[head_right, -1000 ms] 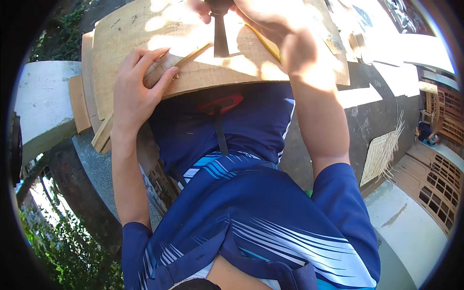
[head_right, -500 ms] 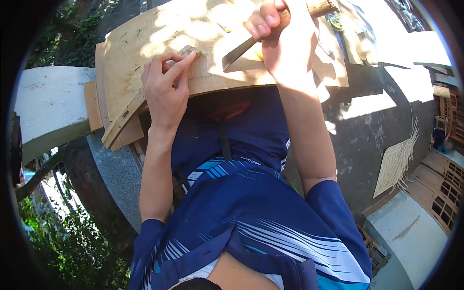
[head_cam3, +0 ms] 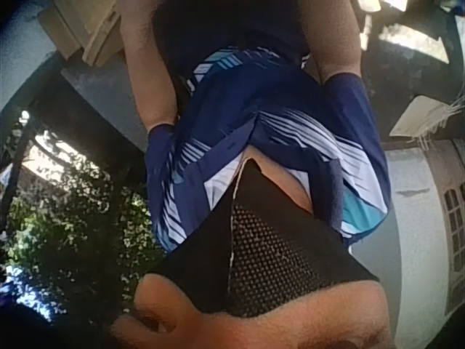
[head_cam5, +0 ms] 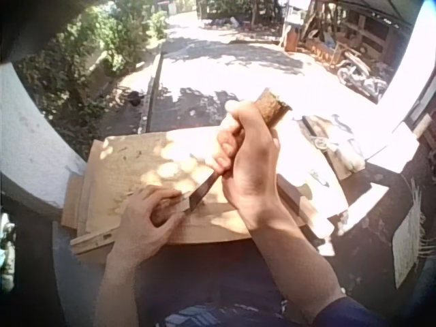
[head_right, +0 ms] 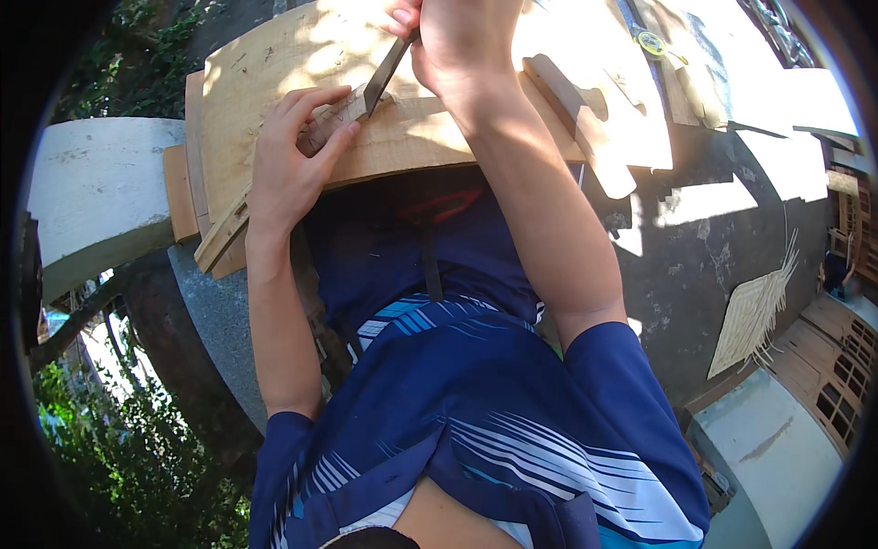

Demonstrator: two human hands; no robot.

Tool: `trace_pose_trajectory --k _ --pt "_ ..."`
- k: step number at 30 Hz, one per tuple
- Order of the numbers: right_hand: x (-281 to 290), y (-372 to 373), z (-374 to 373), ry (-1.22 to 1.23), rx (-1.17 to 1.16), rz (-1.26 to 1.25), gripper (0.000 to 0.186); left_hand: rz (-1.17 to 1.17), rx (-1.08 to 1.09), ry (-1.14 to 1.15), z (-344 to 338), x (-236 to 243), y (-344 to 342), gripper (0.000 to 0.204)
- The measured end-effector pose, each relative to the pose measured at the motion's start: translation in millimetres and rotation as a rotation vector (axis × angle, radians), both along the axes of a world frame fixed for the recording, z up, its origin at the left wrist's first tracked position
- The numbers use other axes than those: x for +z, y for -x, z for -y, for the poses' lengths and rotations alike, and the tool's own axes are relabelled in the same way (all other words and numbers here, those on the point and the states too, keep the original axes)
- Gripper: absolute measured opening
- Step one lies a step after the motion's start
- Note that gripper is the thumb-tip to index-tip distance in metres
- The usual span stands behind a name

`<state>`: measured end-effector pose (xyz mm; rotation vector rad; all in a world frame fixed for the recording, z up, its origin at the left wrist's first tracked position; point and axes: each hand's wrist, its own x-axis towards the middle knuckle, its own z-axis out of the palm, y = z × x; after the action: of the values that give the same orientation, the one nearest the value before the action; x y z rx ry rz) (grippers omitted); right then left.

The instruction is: Carve a piece of wood using a chisel and a wooden mallet to shape a joint or component.

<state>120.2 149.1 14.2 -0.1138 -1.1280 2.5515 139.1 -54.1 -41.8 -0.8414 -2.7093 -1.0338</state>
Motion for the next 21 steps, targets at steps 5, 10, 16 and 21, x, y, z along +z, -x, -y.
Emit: trace_pose_trajectory --k 5,10,16,21 --pt "-1.6 7.3 -2.1 0.045 -0.094 0.042 0.041 0.035 0.013 -0.027 1.8 -2.5 -1.1 0.032" --pt "-13.7 -11.2 -11.5 0.412 0.058 -0.082 0.044 0.03 0.025 -0.058 1.7 -4.1 -0.9 0.032" --pt "-35.5 -40.9 -26.8 0.002 -0.058 -0.198 0.026 -0.038 0.015 -0.031 3.5 -6.7 -0.1 0.034" --pt "-37.0 -31.6 -27.8 0.087 -0.157 -0.13 0.042 -0.005 0.021 -0.009 5.2 -5.0 -0.9 0.034"
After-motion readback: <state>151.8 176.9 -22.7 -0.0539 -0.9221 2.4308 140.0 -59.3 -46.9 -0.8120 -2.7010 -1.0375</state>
